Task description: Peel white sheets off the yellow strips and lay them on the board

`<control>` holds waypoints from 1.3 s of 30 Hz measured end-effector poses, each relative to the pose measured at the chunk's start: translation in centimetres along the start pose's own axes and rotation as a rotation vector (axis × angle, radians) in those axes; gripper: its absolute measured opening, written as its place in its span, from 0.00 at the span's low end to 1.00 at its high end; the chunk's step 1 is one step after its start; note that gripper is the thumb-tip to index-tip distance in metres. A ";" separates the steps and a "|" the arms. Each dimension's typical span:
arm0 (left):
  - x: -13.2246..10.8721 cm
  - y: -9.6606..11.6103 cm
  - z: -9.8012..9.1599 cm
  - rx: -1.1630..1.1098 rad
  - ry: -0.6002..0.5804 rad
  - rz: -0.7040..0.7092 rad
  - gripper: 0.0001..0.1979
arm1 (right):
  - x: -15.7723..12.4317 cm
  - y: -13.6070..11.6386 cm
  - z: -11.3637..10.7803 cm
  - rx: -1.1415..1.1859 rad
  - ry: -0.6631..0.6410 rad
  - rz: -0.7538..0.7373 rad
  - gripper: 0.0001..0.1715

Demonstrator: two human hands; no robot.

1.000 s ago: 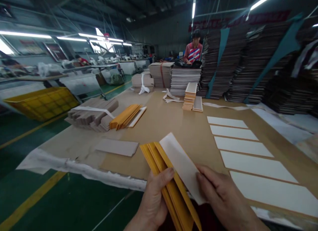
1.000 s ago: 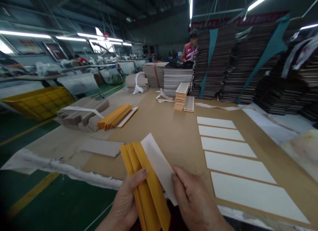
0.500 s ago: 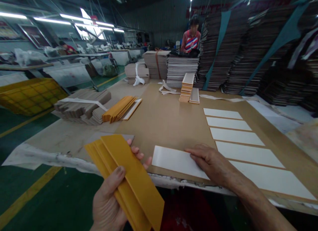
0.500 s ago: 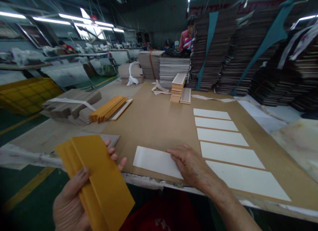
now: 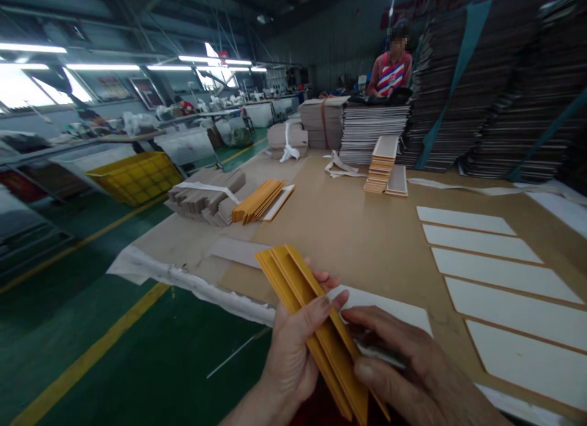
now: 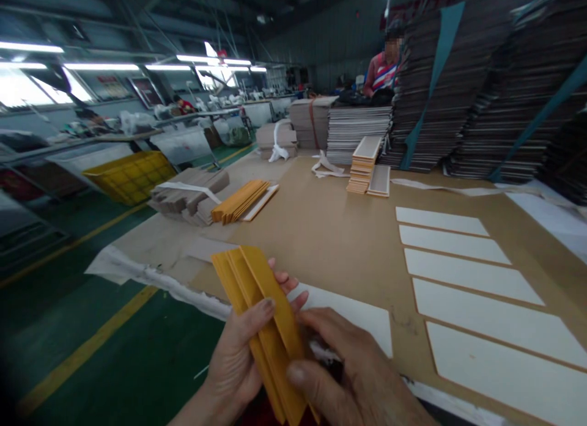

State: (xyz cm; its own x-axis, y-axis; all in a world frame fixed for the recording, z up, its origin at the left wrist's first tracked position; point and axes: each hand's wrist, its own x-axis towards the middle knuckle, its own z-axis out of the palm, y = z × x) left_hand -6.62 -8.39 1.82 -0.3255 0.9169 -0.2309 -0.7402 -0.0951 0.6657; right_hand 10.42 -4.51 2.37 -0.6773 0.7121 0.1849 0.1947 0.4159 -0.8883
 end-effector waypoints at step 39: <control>0.8 1.4 -0.8 0.057 0.049 0.093 0.33 | 6.3 7.6 -6.3 -0.791 0.092 -0.016 0.21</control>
State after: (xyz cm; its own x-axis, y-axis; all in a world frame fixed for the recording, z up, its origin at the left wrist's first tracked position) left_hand -8.36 -8.11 2.04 -0.4208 0.8848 -0.2001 -0.6714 -0.1554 0.7246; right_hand 12.14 6.70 -0.52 -0.6299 0.7318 0.2600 0.6546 0.6805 -0.3293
